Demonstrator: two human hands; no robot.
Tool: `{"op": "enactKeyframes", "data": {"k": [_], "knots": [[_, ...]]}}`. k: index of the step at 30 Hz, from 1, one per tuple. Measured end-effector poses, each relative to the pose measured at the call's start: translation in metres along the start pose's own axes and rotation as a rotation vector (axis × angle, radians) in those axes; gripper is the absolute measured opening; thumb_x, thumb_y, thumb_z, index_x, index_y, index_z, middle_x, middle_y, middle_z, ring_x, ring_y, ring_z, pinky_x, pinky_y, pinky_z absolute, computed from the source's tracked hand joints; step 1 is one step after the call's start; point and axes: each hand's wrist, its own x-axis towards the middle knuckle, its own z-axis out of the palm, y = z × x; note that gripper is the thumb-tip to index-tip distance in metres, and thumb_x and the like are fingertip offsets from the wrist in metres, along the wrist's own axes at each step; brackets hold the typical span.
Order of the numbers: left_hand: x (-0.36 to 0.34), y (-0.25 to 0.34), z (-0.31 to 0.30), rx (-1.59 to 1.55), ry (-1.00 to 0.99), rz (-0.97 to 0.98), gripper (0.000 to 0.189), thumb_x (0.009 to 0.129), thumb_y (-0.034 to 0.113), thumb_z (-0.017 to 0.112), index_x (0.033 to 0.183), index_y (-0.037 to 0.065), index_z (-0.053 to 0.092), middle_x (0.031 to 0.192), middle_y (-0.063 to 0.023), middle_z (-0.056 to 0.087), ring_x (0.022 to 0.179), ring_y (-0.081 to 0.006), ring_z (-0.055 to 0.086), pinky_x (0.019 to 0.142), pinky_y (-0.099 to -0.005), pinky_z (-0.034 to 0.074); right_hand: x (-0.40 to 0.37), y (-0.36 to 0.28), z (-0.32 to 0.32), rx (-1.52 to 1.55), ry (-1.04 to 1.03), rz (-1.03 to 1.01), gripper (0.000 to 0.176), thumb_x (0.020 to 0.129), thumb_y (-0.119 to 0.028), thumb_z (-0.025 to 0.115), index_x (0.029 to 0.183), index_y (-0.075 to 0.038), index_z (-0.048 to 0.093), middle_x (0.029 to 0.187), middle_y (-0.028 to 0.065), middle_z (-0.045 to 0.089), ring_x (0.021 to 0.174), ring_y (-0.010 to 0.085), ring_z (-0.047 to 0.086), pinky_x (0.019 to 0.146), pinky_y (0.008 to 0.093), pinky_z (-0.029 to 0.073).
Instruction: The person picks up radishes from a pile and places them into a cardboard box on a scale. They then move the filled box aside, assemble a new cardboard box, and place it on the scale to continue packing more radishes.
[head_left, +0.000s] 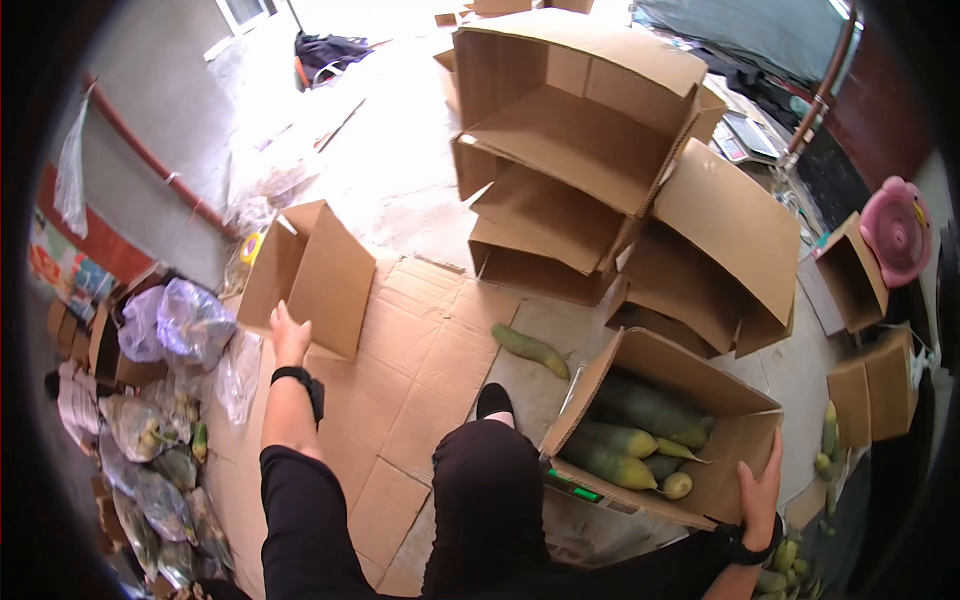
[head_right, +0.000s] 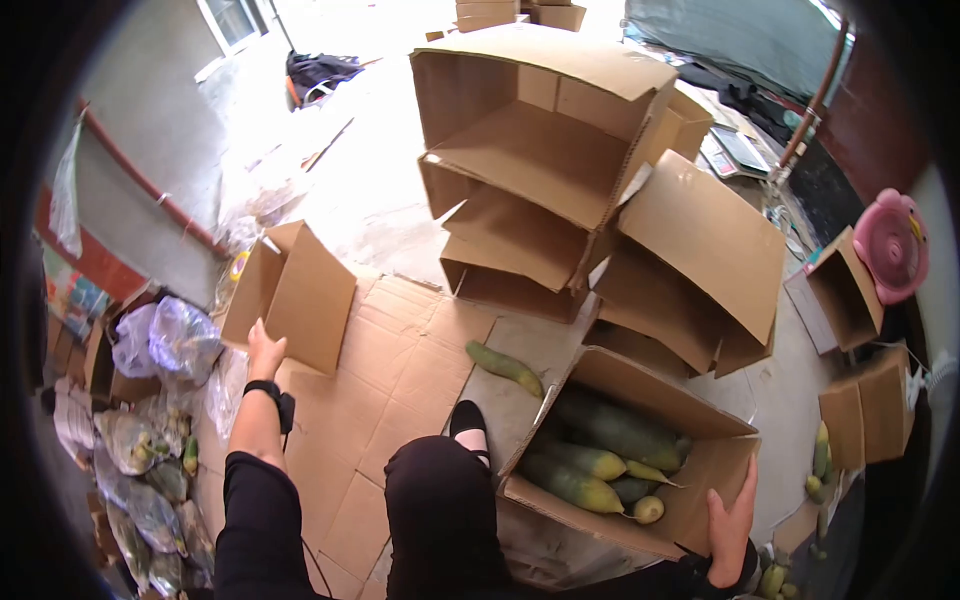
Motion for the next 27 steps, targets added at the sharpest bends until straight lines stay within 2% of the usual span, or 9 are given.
{"op": "enactKeyframes", "data": {"k": [6, 8, 10, 11, 12, 14, 15, 17, 27], "knots": [[-0.004, 0.018, -0.004, -0.048, -0.181, -0.103, 0.078, 0.072, 0.02, 0.071, 0.137, 0.002, 0.031, 0.135, -0.0273, 0.036, 0.123, -0.0374, 0.042, 0.1, -0.0385, 0.039, 0.001, -0.005, 0.001, 0.121, -0.006, 0.056, 0.077, 0.075, 0.001, 0.057, 0.143, -0.006, 0.022, 0.136, 0.0215, 0.039, 0.122, 0.0312, 0.044, 0.102, 0.0345, 0.034], [-0.004, 0.018, 0.009, 0.048, -0.104, -0.048, 0.066, 0.072, 0.02, 0.071, 0.13, 0.003, 0.043, 0.124, -0.0271, 0.05, 0.112, -0.0343, 0.053, 0.091, -0.0377, 0.046, 0.001, -0.009, 0.0, 0.137, -0.021, 0.102, 0.076, 0.075, 0.0, 0.057, 0.143, -0.007, 0.022, 0.136, 0.0216, 0.04, 0.122, 0.0309, 0.044, 0.102, 0.0344, 0.034], [-0.001, 0.015, 0.015, 0.035, -0.338, -0.121, 0.045, 0.072, 0.019, 0.071, 0.112, 0.0, 0.059, 0.102, -0.0251, 0.062, 0.101, -0.0301, 0.061, 0.085, -0.0381, 0.049, 0.002, -0.003, 0.001, 0.11, -0.016, 0.081, 0.076, 0.075, 0.0, 0.057, 0.143, -0.007, 0.023, 0.135, 0.0217, 0.04, 0.121, 0.0311, 0.044, 0.101, 0.0345, 0.035], [-0.016, 0.044, -0.01, 0.001, -0.388, -0.227, 0.025, 0.074, 0.019, 0.069, 0.09, -0.001, 0.067, 0.089, -0.0207, 0.067, 0.092, -0.0275, 0.065, 0.079, -0.0395, 0.051, 0.002, 0.0, 0.001, 0.084, -0.007, 0.061, 0.076, 0.075, 0.0, 0.057, 0.143, -0.007, 0.023, 0.135, 0.0218, 0.04, 0.121, 0.0312, 0.045, 0.101, 0.0347, 0.035], [-0.017, 0.043, -0.006, 0.003, -0.389, -0.224, 0.025, 0.074, 0.019, 0.069, 0.09, -0.001, 0.067, 0.089, -0.0207, 0.067, 0.092, -0.0275, 0.065, 0.079, -0.0395, 0.051, 0.001, 0.002, 0.0, 0.085, -0.007, 0.065, 0.076, 0.075, 0.0, 0.057, 0.143, -0.007, 0.023, 0.135, 0.0218, 0.04, 0.121, 0.0312, 0.045, 0.101, 0.0347, 0.035], [-0.019, 0.041, 0.004, 0.039, -0.318, -0.134, 0.028, 0.076, 0.014, 0.06, 0.098, -0.002, 0.065, 0.077, -0.0194, 0.066, 0.063, -0.0294, 0.066, 0.06, -0.0374, 0.053, 0.002, 0.003, 0.0, 0.061, -0.016, 0.034, 0.076, 0.075, -0.001, 0.057, 0.143, -0.007, 0.023, 0.135, 0.0222, 0.04, 0.121, 0.0319, 0.045, 0.101, 0.035, 0.035], [-0.018, 0.042, 0.007, 0.045, -0.318, -0.132, 0.028, 0.076, 0.014, 0.06, 0.098, -0.002, 0.065, 0.077, -0.0194, 0.066, 0.063, -0.0294, 0.066, 0.06, -0.0374, 0.053, 0.002, 0.003, 0.001, 0.064, -0.018, 0.039, 0.076, 0.075, -0.001, 0.057, 0.143, -0.007, 0.023, 0.135, 0.0222, 0.04, 0.121, 0.0319, 0.045, 0.101, 0.035, 0.035], [-0.019, 0.047, 0.014, 0.162, -0.058, 0.105, 0.019, 0.078, 0.02, 0.06, 0.08, 0.003, 0.068, 0.088, -0.0165, 0.067, 0.087, -0.0328, 0.064, 0.074, -0.0426, 0.05, 0.002, 0.0, 0.0, 0.089, -0.033, 0.064, 0.075, 0.075, -0.002, 0.057, 0.142, -0.007, 0.023, 0.135, 0.0222, 0.04, 0.122, 0.0322, 0.044, 0.101, 0.0351, 0.035], [-0.008, 0.163, 0.053, -0.093, -0.057, 0.228, 0.022, 0.078, 0.025, 0.058, 0.08, 0.006, 0.069, 0.083, -0.0182, 0.065, 0.083, -0.0366, 0.062, 0.072, -0.0452, 0.05, 0.002, -0.001, 0.0, 0.053, -0.049, 0.087, 0.074, 0.076, 0.001, 0.057, 0.142, -0.006, 0.025, 0.138, 0.0204, 0.039, 0.124, 0.0308, 0.042, 0.102, 0.0348, 0.034]]}}
